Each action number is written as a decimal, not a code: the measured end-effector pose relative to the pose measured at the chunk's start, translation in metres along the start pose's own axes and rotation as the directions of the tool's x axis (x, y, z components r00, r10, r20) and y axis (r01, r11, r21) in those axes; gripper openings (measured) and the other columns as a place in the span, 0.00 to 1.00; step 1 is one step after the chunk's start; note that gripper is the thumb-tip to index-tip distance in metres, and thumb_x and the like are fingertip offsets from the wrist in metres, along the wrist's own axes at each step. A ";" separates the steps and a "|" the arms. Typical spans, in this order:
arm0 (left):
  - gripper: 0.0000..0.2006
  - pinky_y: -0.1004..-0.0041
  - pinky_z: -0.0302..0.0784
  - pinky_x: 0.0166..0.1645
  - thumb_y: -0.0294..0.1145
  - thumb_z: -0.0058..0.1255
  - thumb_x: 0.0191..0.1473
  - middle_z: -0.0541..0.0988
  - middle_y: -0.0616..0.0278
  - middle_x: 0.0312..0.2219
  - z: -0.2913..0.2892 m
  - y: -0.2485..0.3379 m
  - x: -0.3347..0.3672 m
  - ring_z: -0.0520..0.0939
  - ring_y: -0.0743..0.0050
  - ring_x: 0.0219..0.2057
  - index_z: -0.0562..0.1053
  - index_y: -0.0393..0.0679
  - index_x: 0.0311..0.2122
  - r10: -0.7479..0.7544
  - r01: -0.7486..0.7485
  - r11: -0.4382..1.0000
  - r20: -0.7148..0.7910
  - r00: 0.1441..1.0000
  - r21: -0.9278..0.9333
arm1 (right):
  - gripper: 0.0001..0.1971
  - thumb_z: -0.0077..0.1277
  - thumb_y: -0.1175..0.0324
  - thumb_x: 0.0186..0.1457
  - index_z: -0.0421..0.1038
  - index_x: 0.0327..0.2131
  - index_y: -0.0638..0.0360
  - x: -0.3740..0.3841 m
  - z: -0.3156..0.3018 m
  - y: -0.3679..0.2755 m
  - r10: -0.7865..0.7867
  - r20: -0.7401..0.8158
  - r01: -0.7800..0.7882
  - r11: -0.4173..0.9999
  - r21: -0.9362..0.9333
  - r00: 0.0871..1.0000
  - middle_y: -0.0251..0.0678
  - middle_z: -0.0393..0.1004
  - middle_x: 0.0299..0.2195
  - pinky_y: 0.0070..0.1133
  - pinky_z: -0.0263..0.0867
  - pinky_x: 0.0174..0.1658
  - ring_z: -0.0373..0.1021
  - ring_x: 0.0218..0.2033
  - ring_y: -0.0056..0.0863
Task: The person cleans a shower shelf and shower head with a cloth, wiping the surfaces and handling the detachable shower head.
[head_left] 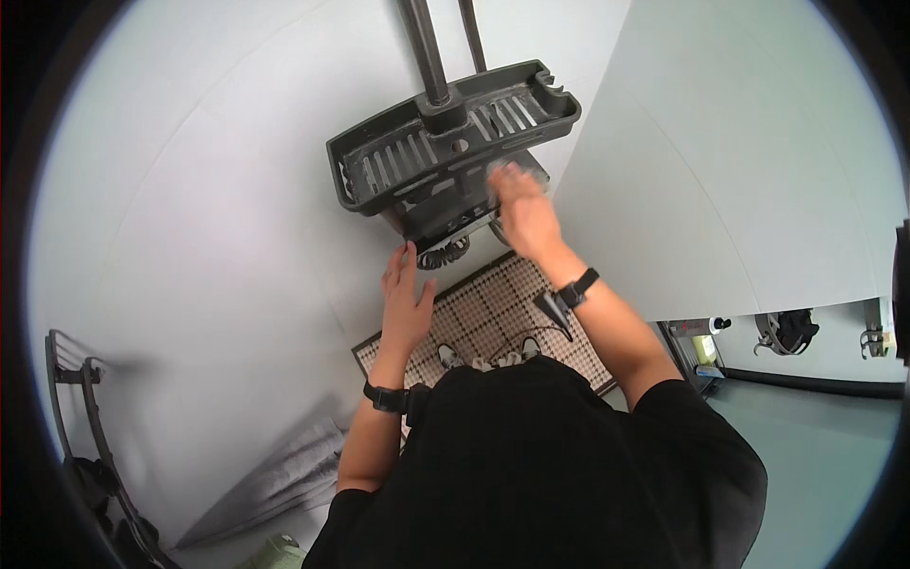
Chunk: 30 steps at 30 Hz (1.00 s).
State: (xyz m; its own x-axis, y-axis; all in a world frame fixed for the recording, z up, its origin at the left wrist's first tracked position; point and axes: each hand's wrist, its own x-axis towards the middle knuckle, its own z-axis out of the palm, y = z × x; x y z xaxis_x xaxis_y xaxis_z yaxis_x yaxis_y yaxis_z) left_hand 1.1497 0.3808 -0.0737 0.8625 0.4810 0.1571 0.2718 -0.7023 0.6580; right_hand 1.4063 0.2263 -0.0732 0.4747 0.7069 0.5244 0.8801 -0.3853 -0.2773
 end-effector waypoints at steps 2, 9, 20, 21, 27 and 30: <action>0.36 0.52 0.56 0.75 0.34 0.52 0.68 0.58 0.48 0.74 -0.002 0.000 0.001 0.61 0.38 0.71 0.56 0.46 0.78 -0.005 0.005 1.000 0.008 1.000 -0.005 | 0.24 0.46 0.78 0.60 0.72 0.61 0.67 -0.006 -0.009 -0.008 -0.066 0.015 0.064 0.992 0.109 0.998 0.51 0.74 0.63 0.41 0.60 0.72 0.66 0.68 0.50; 0.36 0.52 0.56 0.75 0.33 0.53 0.67 0.59 0.47 0.73 -0.003 0.001 0.001 0.62 0.39 0.72 0.57 0.46 0.77 0.050 -0.050 0.999 -0.007 0.999 0.000 | 0.25 0.46 0.78 0.61 0.74 0.62 0.64 0.027 -0.003 0.033 0.164 0.001 -0.164 0.986 0.029 0.986 0.48 0.73 0.65 0.41 0.60 0.72 0.66 0.68 0.50; 0.35 0.52 0.56 0.75 0.33 0.52 0.67 0.59 0.48 0.74 -0.006 -0.003 0.002 0.61 0.40 0.73 0.58 0.47 0.77 0.038 -0.039 0.999 -0.019 0.999 -0.023 | 0.27 0.43 0.81 0.61 0.72 0.64 0.61 -0.005 -0.018 0.025 0.154 0.019 -0.156 0.984 0.084 0.988 0.50 0.71 0.66 0.42 0.55 0.75 0.63 0.71 0.50; 0.35 0.52 0.57 0.75 0.33 0.53 0.67 0.59 0.47 0.74 -0.006 -0.003 0.003 0.62 0.40 0.72 0.58 0.46 0.77 0.062 -0.061 0.998 -0.018 0.998 0.004 | 0.27 0.44 0.80 0.61 0.72 0.64 0.62 0.002 -0.018 0.028 0.181 0.016 -0.181 0.983 0.036 0.983 0.50 0.72 0.66 0.42 0.55 0.75 0.64 0.70 0.50; 0.35 0.50 0.59 0.74 0.34 0.52 0.67 0.61 0.46 0.73 -0.002 -0.001 0.000 0.62 0.33 0.69 0.58 0.45 0.77 0.017 -0.018 0.997 -0.016 1.000 -0.076 | 0.26 0.45 0.78 0.60 0.73 0.62 0.67 -0.024 0.000 -0.057 -0.101 0.091 0.086 0.985 0.150 0.991 0.52 0.73 0.64 0.42 0.58 0.73 0.66 0.69 0.50; 0.35 0.50 0.60 0.73 0.34 0.52 0.67 0.60 0.48 0.73 -0.006 -0.002 -0.003 0.63 0.33 0.68 0.58 0.46 0.77 -0.023 0.025 0.996 0.020 1.000 -0.083 | 0.26 0.45 0.80 0.59 0.73 0.62 0.64 -0.015 -0.012 -0.035 -0.149 0.161 0.098 0.953 0.288 0.976 0.49 0.73 0.65 0.41 0.56 0.75 0.64 0.70 0.51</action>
State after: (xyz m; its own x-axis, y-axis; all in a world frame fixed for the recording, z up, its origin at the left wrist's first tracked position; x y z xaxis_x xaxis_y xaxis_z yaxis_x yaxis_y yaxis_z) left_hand 1.1441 0.3840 -0.0707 0.8642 0.4868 0.1269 0.2569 -0.6440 0.7206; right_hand 1.3681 0.2222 -0.0613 0.3330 0.8424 0.4237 0.8867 -0.1269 -0.4445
